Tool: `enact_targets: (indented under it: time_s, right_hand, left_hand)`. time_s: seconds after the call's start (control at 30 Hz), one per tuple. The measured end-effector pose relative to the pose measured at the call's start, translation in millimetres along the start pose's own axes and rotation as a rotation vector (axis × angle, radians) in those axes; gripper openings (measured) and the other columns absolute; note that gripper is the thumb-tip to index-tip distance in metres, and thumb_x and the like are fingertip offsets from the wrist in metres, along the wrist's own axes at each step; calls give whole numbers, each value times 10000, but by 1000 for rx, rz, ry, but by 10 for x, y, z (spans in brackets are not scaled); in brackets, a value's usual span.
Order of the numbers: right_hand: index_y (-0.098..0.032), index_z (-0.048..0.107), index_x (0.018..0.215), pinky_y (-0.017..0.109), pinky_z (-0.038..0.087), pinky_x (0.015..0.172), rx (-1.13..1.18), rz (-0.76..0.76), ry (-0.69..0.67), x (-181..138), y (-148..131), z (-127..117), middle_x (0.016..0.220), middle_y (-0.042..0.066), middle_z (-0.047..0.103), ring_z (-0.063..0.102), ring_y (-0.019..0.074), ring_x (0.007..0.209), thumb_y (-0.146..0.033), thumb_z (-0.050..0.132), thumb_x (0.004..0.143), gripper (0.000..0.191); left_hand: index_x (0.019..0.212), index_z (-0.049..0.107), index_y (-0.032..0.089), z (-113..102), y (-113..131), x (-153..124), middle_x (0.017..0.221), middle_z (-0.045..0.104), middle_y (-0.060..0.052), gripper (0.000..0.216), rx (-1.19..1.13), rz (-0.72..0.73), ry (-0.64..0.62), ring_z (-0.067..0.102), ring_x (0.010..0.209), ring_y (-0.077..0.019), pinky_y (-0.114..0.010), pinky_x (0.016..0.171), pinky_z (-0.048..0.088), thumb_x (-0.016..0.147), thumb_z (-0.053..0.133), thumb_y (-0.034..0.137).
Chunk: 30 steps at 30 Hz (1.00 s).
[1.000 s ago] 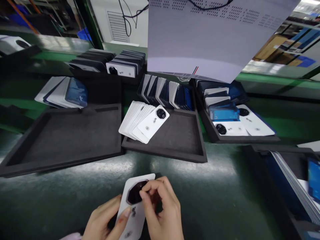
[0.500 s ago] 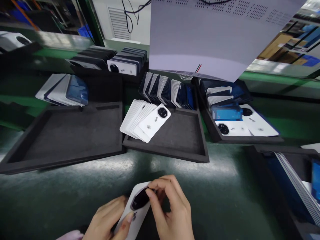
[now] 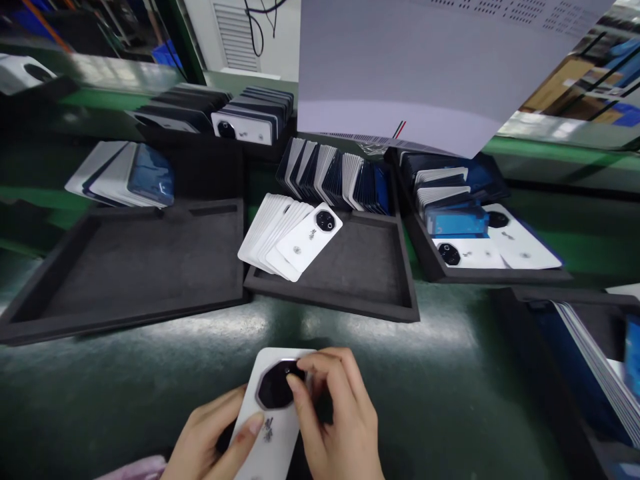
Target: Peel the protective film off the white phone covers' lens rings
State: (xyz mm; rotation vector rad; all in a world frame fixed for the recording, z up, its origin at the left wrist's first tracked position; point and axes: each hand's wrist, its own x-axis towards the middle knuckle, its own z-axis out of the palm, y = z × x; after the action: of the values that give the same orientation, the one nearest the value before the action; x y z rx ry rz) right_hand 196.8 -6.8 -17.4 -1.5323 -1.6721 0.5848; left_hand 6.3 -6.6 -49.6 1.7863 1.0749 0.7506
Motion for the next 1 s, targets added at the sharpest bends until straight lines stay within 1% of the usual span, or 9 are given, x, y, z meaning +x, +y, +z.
enact_targets:
  time_s: [0.07,0.1,0.2,0.37,0.47,0.57,0.77,0.93,1.0]
  right_hand:
    - [-285,613,1108,232,544,660,-61,1,75,-13,-6,23,907,-12,596,628,112,663,-211,643,978,152]
    - [-285,619,1111,235,548,663,-72,3,84,-16,-7,29,912,-10,599,628,111,657,-214,648,977,154]
    - [-278,624,1069,225,559,648,7,46,38,-14,0,17,932,-4,609,637,106,669,-200,640,984,117]
    - [-281,615,1001,187,546,610,158,162,-48,1,27,-45,888,-26,599,640,102,713,-208,596,1016,77]
    - [-278,606,966,165,525,610,153,167,-59,12,32,-59,876,-37,591,621,88,704,-201,564,1029,109]
    - [-271,583,955,159,517,653,124,136,-61,22,35,-55,875,-40,583,618,84,732,-193,534,1037,123]
    - [-257,542,976,160,521,706,22,71,-101,19,41,-63,898,-24,560,614,89,769,-164,489,1045,128]
    - [-249,521,987,180,549,737,-86,12,-102,17,27,-28,945,1,554,644,99,806,-162,444,1055,134]
    - [-241,524,974,198,563,710,-139,-30,-87,18,32,2,945,8,566,670,106,782,-183,425,1070,150]
  left_hand:
    - [947,637,214,8,8,-3,772,674,-18,215,-32,-18,12,691,669,-168,-213,632,551,1054,460,274]
    - [949,639,216,12,8,-6,772,675,-18,211,-37,-15,20,683,660,-168,-218,639,555,1052,464,275]
    - [912,628,214,32,-10,-21,767,668,-24,208,-13,30,45,666,649,-173,-237,643,549,1041,467,239]
    - [917,609,217,116,-90,-42,755,680,-22,185,58,170,107,669,633,-170,-228,578,497,1012,455,179]
    - [934,603,221,145,-103,-38,748,685,-18,195,91,217,131,671,624,-170,-233,577,497,1021,433,181]
    - [925,595,220,115,-66,-27,733,682,-14,194,112,229,128,664,606,-169,-238,576,497,1022,434,171]
    - [923,615,202,10,9,-22,782,692,-21,151,105,154,33,673,657,-165,-224,626,515,979,516,104]
    - [926,591,201,14,12,-32,809,678,-26,168,37,55,0,664,683,-162,-223,644,511,1026,462,160]
    - [913,586,203,28,10,-39,798,659,-19,183,14,21,5,653,676,-158,-223,649,508,1037,452,187]
